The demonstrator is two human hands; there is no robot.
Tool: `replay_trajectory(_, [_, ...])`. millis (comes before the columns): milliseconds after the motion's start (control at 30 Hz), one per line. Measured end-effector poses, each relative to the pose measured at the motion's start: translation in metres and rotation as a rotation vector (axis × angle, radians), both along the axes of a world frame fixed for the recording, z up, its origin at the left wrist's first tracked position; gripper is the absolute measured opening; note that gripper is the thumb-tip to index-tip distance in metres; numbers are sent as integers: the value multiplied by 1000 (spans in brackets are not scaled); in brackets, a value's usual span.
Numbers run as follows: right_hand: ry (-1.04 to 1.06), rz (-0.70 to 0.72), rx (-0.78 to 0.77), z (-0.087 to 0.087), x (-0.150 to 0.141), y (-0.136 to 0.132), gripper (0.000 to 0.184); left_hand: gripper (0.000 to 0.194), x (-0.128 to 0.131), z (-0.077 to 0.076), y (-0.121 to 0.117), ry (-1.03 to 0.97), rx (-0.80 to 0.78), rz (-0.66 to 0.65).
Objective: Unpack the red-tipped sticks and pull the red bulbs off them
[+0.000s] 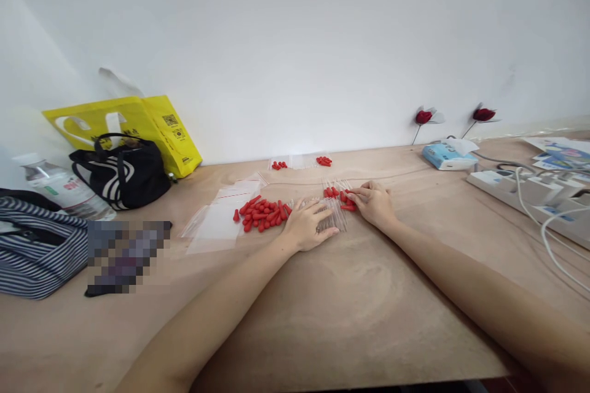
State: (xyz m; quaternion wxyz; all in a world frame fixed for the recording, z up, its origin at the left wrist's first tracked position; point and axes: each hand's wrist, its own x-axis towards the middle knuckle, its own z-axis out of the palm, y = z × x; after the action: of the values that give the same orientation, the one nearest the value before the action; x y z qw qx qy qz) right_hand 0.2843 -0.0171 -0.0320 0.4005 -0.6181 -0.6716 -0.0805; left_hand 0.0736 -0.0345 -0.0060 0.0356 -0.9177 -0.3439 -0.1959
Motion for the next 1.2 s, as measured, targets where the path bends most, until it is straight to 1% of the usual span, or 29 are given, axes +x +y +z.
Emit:
replay_trajectory(133, [94, -41, 102, 3, -2, -3, 26, 43, -1, 1, -6, -57, 107, 9])
replay_trajectory(200, [156, -48, 133, 6, -3, -8, 26, 36, -5, 2, -10, -109, 173, 27])
replay_trajectory(267, [225, -17, 142, 9, -5, -15, 25, 30, -12, 3, -14, -159, 224, 50])
replay_trajectory(333, [281, 81, 122, 11, -10, -25, 25, 28, -22, 5, -18, -199, 268, 85])
replay_trajectory(367, [295, 155, 99, 12, -13, -31, 25, 29, -27, 6, -19, -214, 291, 107])
replay_trajectory(467, [255, 346, 34, 15, -25, -47, 21, 34, -43, 7, -24, -226, 362, 147])
replay_trajectory(533, [189, 436, 18, 15, -35, -56, 18, 34, -51, 7, -27, -208, 399, 128])
replay_trajectory(600, [132, 505, 13, 15, -43, -61, 16, 28, -55, 6, -30, -183, 419, 78])
replay_trajectory(733, [51, 585, 2, 14, -50, -64, 14, 14, -54, 4, -32, -164, 426, -4])
replay_trajectory(833, [4, 602, -7, 15, -50, -65, 13, 10, -50, 4, -33, -147, 421, -35])
replay_trajectory(933, [-63, 577, 31, 16, -53, -66, 11, 11, -48, 4, -33, -127, 435, -25])
replay_trajectory(1100, [-250, 504, 252, 14, -60, -64, 13, 14, -47, 7, -34, -64, 496, -49])
replay_trajectory(1200, [-361, 438, 342, 13, -62, -64, 14, 15, -47, 8, -35, -39, 529, -79])
